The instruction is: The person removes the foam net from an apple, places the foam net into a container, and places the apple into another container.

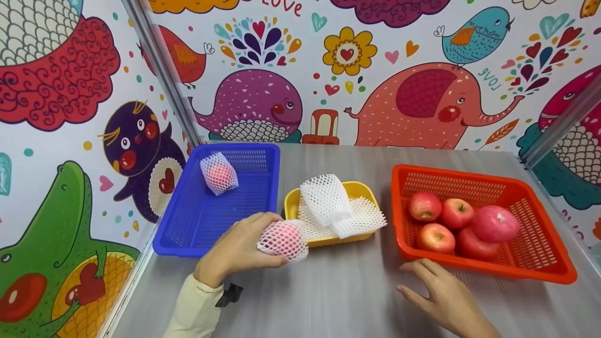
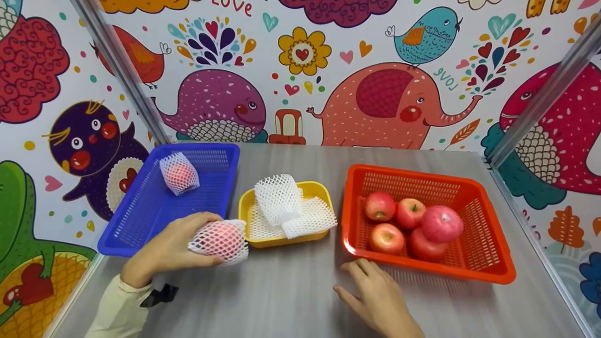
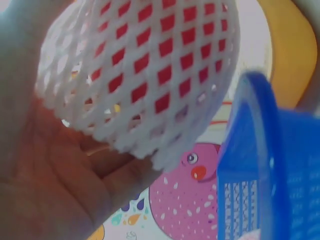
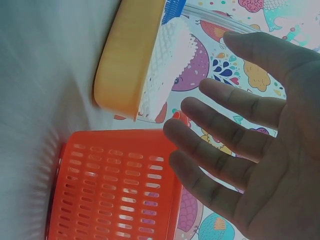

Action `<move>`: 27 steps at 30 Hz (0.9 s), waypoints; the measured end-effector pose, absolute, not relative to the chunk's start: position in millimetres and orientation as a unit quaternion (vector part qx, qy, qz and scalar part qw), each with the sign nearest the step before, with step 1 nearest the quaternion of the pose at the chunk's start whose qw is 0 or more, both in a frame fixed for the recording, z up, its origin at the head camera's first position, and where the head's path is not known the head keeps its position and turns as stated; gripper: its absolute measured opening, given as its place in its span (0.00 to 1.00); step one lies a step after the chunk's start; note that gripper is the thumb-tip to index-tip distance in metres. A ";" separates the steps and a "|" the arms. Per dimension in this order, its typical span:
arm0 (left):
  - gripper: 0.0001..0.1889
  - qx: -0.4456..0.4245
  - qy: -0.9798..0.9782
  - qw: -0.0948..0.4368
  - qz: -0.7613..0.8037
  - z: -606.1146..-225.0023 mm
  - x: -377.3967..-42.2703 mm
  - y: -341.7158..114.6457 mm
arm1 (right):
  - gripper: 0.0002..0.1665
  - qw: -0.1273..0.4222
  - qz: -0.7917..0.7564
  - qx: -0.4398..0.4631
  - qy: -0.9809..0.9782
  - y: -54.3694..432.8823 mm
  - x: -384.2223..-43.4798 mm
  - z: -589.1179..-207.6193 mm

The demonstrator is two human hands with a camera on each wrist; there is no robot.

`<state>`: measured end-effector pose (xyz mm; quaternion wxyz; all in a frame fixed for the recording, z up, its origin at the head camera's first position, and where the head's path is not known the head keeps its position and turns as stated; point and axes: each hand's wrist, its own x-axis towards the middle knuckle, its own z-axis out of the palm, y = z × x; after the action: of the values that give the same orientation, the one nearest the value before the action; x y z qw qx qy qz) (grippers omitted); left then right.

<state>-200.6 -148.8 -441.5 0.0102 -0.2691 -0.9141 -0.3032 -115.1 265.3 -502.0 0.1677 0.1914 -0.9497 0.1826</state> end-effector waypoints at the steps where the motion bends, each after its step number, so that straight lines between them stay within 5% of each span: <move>1: 0.37 -0.272 -0.913 0.006 -0.303 -442.0 -199.5 -146.3 | 0.22 0.163 0.183 0.189 -0.951 265.0 -115.3 -501.6; 9: 0.38 -0.300 -0.909 0.011 -0.289 -452.4 -189.3 -126.8 | 0.21 0.138 0.186 0.167 -0.958 262.8 -115.4 -501.7; 16: 0.38 -0.319 -0.910 0.029 -0.262 -470.2 -178.5 -108.3 | 0.23 0.194 0.187 0.223 -0.937 262.1 -118.0 -508.9; 27: 0.38 -0.355 -0.866 0.035 -0.351 -499.4 -179.1 -88.4 | 0.22 0.203 0.211 0.235 -0.927 252.0 -122.2 -512.2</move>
<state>-179.1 -88.4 -499.4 0.0352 -0.3546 -0.8661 -0.3506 -122.2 252.0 -512.2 0.2028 0.2352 -0.9268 0.2112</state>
